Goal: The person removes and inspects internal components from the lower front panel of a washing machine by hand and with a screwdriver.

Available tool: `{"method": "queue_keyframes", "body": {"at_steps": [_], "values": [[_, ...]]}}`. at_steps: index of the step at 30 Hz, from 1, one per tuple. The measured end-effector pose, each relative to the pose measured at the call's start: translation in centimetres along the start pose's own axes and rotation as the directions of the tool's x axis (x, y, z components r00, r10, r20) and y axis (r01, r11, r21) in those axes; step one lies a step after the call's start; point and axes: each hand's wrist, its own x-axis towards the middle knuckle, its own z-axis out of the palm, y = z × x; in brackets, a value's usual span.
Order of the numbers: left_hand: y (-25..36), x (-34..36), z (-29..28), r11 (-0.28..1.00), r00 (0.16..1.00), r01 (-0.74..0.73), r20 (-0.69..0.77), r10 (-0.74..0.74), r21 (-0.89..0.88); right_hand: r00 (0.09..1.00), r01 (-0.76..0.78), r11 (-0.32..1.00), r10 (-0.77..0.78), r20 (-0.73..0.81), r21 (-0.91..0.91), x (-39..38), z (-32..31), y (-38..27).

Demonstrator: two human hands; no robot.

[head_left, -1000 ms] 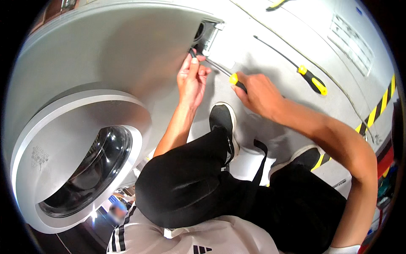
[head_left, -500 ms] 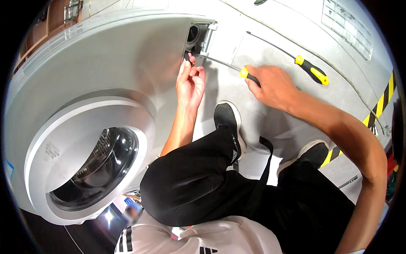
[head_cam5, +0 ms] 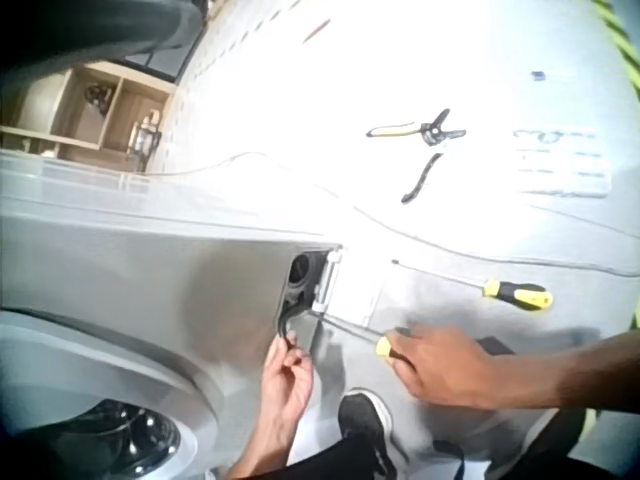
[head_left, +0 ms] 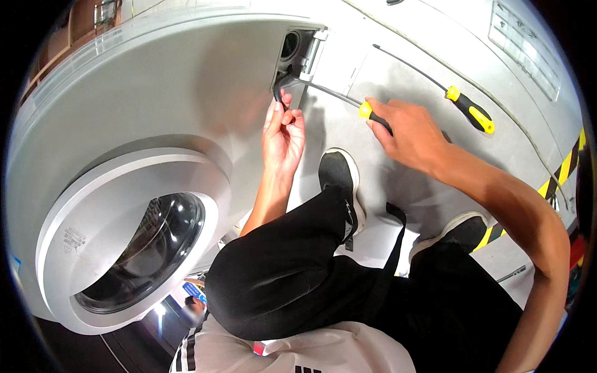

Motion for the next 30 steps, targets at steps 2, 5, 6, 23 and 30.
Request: {"method": "queue_keyframes", "body": {"at_steps": [2,5,6,23,30], "values": [[-0.3,0.0,0.2,1.000,1.000,-0.011,-0.001,0.011,0.003,1.000,-0.001,1.000,0.001,0.000,0.001,0.1,0.1,0.0],[-0.6,0.2,0.4,1.000,1.000,-0.023,0.009,0.023,0.016,1.000,0.012,1.000,-0.012,-0.001,-0.016,0.4,0.0,-0.3],[-0.7,0.2,0.4,0.999,1.000,-0.027,0.009,0.027,0.025,1.000,0.021,0.999,-0.021,-0.002,-0.025,0.5,0.0,-0.3],[-1.2,0.4,0.6,0.995,0.997,-0.077,-0.003,0.078,0.057,0.997,0.063,0.998,-0.064,-0.054,-0.012,0.3,0.7,0.2],[-1.4,0.3,1.3,0.992,0.995,-0.095,-0.018,0.097,0.081,1.000,0.012,1.000,-0.012,-0.011,0.027,0.3,1.1,-0.9]]}}
